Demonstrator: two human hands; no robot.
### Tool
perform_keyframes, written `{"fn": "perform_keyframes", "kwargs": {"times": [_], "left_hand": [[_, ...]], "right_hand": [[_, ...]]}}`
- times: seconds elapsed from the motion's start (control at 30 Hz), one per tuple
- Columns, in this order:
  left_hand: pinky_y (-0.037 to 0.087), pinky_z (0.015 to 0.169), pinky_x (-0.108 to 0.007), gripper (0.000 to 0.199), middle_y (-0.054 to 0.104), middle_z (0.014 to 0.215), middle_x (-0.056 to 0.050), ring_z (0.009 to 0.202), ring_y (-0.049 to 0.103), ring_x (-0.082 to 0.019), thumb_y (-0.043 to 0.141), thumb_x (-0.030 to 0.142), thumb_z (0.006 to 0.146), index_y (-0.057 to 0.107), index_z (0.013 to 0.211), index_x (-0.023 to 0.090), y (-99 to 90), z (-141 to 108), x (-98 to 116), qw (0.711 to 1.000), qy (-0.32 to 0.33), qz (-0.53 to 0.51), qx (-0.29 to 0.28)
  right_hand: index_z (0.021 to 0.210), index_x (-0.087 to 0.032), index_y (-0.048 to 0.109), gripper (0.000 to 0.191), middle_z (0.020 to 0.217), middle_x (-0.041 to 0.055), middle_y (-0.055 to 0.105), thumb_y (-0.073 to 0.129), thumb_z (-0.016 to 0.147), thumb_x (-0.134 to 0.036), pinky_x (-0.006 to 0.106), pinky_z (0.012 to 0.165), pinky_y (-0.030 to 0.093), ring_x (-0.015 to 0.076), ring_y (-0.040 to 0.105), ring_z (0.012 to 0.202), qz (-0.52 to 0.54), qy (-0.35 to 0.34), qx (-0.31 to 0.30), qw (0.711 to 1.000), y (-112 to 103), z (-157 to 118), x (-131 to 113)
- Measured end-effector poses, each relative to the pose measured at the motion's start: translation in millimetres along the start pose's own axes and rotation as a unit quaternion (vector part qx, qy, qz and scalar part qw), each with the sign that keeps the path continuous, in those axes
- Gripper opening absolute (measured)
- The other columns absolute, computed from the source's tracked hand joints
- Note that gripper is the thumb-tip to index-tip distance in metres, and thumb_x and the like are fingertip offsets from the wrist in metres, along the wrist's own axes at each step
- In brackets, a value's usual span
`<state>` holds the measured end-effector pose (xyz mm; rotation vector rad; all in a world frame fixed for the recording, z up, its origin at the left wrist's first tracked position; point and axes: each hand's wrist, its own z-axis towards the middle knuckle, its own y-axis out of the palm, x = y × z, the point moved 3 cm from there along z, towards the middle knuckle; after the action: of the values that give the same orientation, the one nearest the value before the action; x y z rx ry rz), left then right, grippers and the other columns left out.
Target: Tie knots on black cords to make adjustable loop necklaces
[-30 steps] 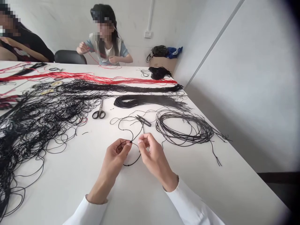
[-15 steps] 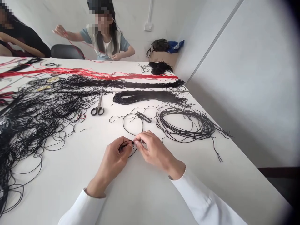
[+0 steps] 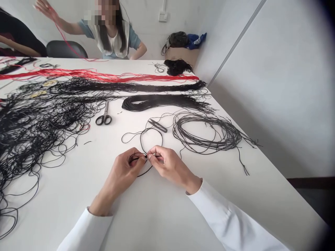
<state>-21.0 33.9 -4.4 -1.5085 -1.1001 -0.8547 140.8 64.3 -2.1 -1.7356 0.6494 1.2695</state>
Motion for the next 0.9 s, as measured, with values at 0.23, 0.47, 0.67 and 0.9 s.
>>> {"fn": "perform_keyframes", "kwargs": {"times": [0.23,0.47,0.67,0.9], "left_hand": [[0.022,0.048,-0.023,0.023,0.028,0.058,0.007,0.054,0.023,-0.010,0.065,0.029,0.077,0.047,0.065,0.021,2.0,3.1,-1.4,1.000,-0.008,0.005,0.010],[0.021,0.046,-0.023,0.019,0.035,0.056,0.006,0.050,0.025,-0.009,0.064,0.036,0.076,0.061,0.071,0.018,-1.8,4.1,0.2,0.999,-0.001,-0.036,0.017],[0.019,0.046,-0.022,0.016,0.028,0.055,0.008,0.049,0.021,-0.008,0.066,0.032,0.073,0.058,0.069,0.019,1.3,2.9,0.6,0.999,-0.023,-0.030,0.015],[0.017,0.046,-0.023,0.021,0.027,0.055,0.008,0.050,0.020,-0.009,0.065,0.039,0.077,0.061,0.076,0.019,0.9,1.2,3.5,0.999,-0.029,-0.031,0.026]], "right_hand": [[0.083,-0.022,0.057,0.017,0.061,-0.0055,0.052,0.055,0.093,-0.036,0.025,0.055,0.036,0.0107,0.044,0.053,-0.030,0.018,0.009,0.999,2.1,1.6,0.5],[0.093,-0.019,0.063,0.017,0.069,-0.0031,0.054,0.054,0.094,-0.034,0.026,0.063,0.044,0.0111,0.047,0.060,0.051,0.006,0.001,0.999,1.1,0.6,1.2],[0.091,-0.020,0.064,0.018,0.063,-0.0055,0.048,0.058,0.091,-0.037,0.023,0.053,0.036,0.0098,0.044,0.054,0.038,0.031,0.004,0.999,1.5,1.4,3.0],[0.093,-0.019,0.064,0.023,0.071,-0.0019,0.059,0.055,0.094,-0.040,0.026,0.062,0.043,0.0116,0.051,0.062,0.032,0.004,0.012,0.999,1.4,3.7,1.9]]}}
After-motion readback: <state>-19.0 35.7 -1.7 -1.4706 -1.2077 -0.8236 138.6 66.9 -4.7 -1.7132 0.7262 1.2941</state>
